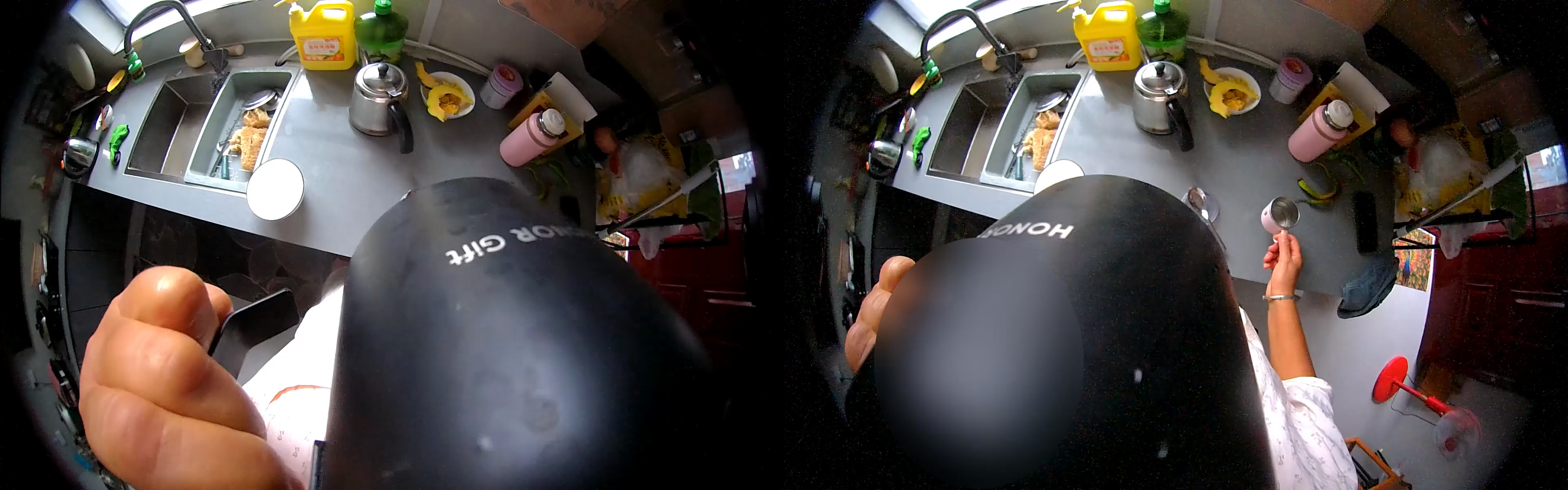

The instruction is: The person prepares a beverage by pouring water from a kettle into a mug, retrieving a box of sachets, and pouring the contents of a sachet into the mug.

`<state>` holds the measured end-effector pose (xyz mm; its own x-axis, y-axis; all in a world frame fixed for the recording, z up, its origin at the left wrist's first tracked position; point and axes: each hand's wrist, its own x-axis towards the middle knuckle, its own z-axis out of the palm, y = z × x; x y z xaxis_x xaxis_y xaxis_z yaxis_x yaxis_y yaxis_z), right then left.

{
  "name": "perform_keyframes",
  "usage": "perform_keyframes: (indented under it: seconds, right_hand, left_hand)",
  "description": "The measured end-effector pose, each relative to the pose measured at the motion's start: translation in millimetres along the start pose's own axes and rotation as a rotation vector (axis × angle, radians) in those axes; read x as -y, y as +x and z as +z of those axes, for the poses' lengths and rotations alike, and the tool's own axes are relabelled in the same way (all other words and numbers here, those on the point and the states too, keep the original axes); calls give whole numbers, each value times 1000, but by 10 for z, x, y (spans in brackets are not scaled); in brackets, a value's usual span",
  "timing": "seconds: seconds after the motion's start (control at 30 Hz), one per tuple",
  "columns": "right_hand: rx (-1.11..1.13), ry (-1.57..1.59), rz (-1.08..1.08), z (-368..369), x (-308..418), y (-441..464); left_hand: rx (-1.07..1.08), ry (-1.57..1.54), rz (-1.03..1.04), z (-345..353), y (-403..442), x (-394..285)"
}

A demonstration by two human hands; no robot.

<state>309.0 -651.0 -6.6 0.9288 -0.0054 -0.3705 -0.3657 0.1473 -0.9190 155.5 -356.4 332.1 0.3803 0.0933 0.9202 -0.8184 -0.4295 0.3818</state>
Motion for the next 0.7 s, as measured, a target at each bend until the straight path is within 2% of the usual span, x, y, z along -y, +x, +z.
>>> perform_keyframes:
  seconds: [0.03, 0.13, 0.23, 0.27, 0.33, 0.7]
  right_hand:
    - [3, 3, 0, 6, 2, 5]
    - [0, -3, 4, 14, 17, 15]
    - [12, 2, 5, 18, 24, 24]
    - [12, 9, 13, 14, 22, 31]
    - [7, 17, 22, 14, 17, 52]
    - [15, 7, -1, 19, 38, 79]
  left_hand:
    - [9, -18, 63, -8, -26, 28]
    - [-32, -9, 70, -32, -60, 29]
    - [100, 20, 54, -83, 97, 53]
    - [119, -56, 202, -114, 80, 150]
    - [140, -131, 354, -148, 84, 197]
    - [137, -112, 308, -110, 98, 150]
